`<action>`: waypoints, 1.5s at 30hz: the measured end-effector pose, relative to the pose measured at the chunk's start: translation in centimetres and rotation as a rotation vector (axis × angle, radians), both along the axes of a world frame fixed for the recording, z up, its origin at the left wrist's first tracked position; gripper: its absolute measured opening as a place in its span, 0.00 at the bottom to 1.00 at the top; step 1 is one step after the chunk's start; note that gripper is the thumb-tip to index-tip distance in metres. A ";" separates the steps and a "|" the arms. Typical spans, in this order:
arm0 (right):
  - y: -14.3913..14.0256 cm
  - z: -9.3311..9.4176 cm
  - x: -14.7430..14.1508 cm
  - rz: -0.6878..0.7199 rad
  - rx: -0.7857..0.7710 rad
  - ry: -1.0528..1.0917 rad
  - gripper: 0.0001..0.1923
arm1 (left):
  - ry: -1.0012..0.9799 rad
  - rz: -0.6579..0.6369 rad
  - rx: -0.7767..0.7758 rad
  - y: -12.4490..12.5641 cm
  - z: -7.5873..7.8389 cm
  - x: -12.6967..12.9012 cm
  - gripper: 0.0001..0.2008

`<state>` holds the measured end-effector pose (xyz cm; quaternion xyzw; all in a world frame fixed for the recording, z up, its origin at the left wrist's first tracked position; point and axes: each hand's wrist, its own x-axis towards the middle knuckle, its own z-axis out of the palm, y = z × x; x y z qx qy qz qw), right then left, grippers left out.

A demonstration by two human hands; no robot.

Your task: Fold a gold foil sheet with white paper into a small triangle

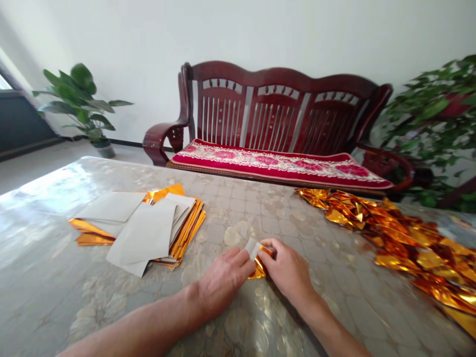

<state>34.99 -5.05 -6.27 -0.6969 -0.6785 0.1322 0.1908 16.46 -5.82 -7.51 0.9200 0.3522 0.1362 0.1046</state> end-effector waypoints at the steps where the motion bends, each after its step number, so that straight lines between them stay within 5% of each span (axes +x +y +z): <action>1: 0.0 -0.1 0.0 0.001 0.014 -0.005 0.11 | -0.007 0.005 0.010 0.1 -0.1 0.1 0.05; 20: -0.3 -1.8 0.6 0.000 0.093 0.074 0.21 | 0.061 0.016 0.148 0.2 -1.0 0.8 0.21; 34: -0.4 -1.5 1.3 -0.048 -0.008 0.224 0.11 | 0.065 0.038 0.140 0.4 -0.8 1.0 0.20; 45: -1.4 -2.0 0.8 0.166 0.216 -0.084 0.12 | 0.092 0.076 0.137 0.6 -0.1 1.1 0.14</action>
